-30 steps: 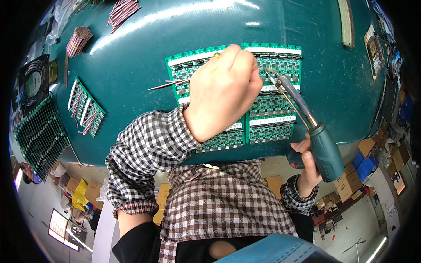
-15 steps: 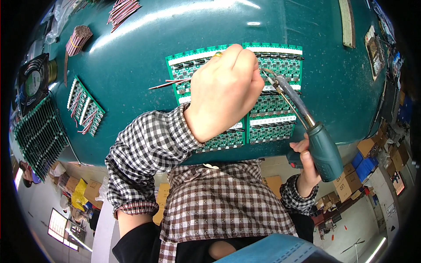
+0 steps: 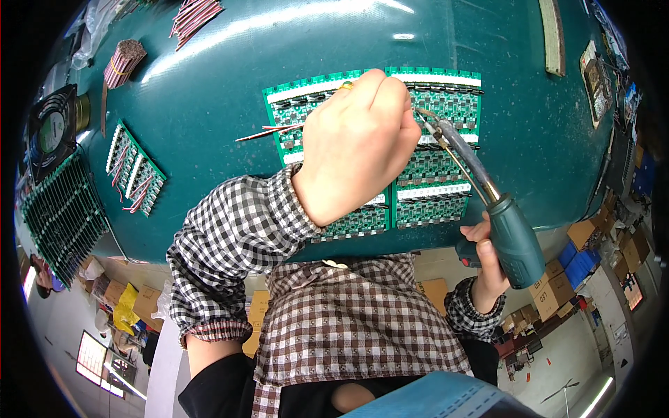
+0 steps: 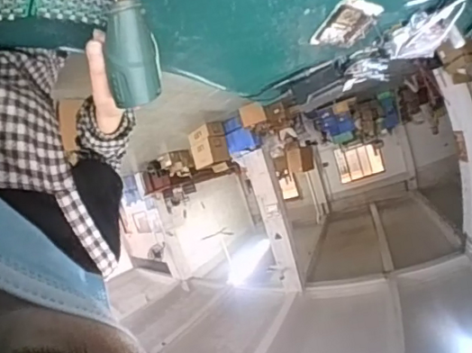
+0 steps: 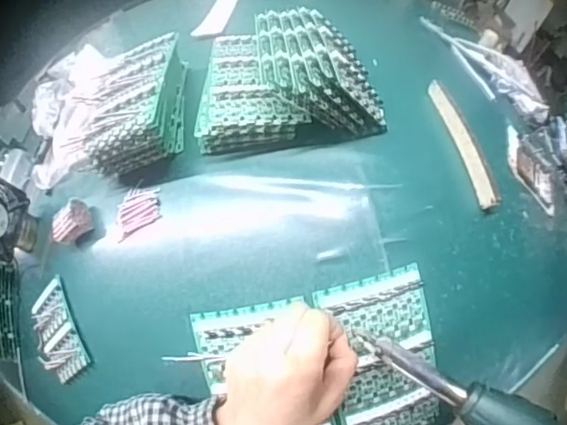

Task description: The person solders electronic components and small wire bundles onto printed circuit boards using a soldering iron and tweezers.

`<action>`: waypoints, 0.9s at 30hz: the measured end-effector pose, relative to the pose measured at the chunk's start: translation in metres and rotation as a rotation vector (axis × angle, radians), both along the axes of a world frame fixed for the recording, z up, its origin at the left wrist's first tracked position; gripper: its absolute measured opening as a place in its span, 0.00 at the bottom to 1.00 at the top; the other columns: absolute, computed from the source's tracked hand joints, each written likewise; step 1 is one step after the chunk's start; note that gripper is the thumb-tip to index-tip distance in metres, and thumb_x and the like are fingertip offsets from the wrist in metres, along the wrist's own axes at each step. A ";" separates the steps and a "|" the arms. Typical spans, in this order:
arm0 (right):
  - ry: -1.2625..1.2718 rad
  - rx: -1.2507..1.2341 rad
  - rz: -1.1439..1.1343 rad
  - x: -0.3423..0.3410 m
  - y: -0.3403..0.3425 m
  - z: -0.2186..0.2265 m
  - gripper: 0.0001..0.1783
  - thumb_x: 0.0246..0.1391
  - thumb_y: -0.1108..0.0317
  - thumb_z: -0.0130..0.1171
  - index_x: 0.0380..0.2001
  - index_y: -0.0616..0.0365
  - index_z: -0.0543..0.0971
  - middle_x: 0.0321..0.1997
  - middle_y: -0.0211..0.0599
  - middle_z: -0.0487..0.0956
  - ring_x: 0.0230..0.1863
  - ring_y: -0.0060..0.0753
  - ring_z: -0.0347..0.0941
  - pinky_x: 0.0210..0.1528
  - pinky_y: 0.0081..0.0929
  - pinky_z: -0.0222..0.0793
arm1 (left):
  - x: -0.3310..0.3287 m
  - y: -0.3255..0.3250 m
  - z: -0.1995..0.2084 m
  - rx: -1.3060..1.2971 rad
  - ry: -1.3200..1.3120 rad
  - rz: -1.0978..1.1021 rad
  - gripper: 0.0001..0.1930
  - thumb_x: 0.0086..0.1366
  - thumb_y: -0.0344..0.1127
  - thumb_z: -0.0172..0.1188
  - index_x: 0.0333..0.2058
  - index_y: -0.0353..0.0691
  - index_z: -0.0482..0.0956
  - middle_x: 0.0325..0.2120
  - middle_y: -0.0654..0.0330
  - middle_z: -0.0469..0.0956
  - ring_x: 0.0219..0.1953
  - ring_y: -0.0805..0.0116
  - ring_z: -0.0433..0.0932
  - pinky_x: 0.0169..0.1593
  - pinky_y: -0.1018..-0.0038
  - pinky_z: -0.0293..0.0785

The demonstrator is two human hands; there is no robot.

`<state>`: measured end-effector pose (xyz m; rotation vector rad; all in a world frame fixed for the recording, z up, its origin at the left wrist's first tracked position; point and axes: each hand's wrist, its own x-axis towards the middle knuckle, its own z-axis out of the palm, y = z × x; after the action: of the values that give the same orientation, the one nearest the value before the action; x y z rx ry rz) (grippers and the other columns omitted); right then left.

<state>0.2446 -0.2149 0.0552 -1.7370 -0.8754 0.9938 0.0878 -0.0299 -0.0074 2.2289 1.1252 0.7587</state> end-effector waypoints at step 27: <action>0.031 -0.022 0.017 0.003 -0.002 0.002 0.26 0.51 0.69 0.56 0.48 0.81 0.68 0.29 0.45 0.74 0.31 0.39 0.73 0.36 0.38 0.75 | -0.001 -0.001 0.000 -0.013 0.021 0.015 0.08 0.49 0.25 0.63 0.25 0.41 0.71 0.20 0.65 0.71 0.20 0.71 0.73 0.23 0.75 0.68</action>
<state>0.2474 -0.2174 0.0573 -1.7305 -0.8640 1.0429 0.0870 -0.0311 -0.0078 2.2250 1.1552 0.7336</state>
